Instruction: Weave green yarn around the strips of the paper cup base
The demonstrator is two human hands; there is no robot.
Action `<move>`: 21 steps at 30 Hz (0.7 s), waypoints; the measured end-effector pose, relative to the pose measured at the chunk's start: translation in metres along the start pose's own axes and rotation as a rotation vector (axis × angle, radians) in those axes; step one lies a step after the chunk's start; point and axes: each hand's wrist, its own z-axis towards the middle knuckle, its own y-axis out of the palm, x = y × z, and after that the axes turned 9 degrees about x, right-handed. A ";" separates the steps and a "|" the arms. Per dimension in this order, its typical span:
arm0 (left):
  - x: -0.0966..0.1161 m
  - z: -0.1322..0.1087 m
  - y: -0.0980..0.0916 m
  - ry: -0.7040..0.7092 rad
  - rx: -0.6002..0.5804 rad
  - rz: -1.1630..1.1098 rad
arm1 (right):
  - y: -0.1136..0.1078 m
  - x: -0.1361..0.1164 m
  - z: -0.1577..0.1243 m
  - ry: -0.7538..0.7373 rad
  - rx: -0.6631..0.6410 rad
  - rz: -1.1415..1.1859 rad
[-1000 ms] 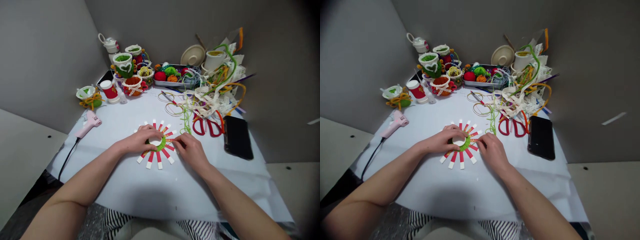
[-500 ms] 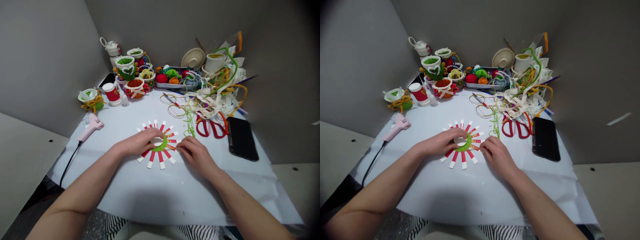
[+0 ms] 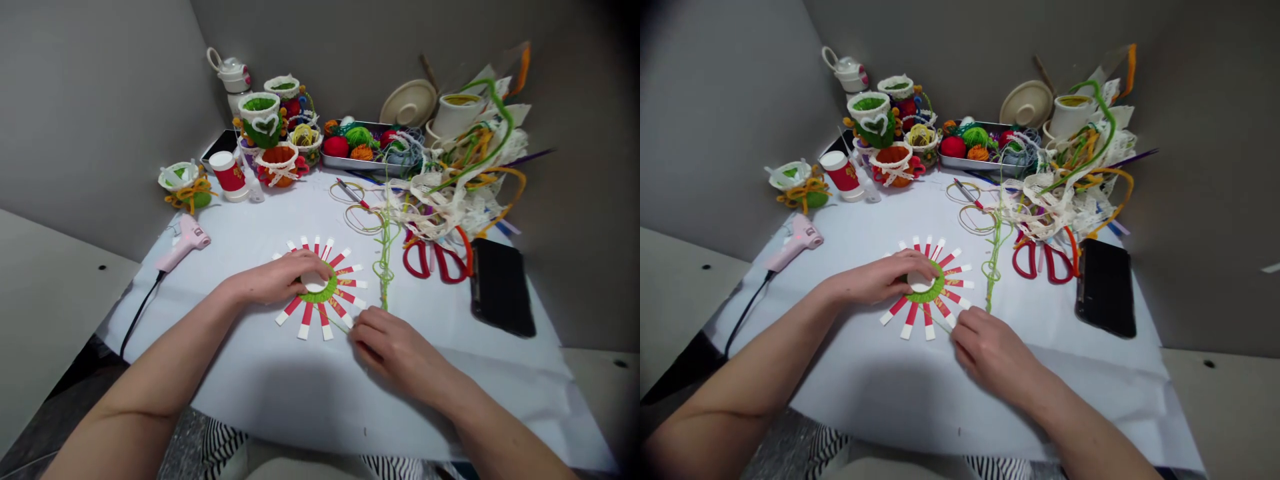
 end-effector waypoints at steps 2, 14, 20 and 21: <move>0.000 0.000 0.000 -0.008 0.004 -0.012 | 0.001 0.001 -0.002 0.031 0.021 -0.030; -0.002 0.001 0.005 0.047 -0.032 -0.049 | 0.015 0.028 0.011 0.274 0.377 -0.072; 0.003 0.003 0.008 0.069 -0.019 -0.060 | 0.023 0.031 0.018 0.299 0.400 -0.057; 0.003 0.003 0.009 0.062 -0.006 -0.049 | 0.023 0.031 0.017 0.297 0.397 -0.057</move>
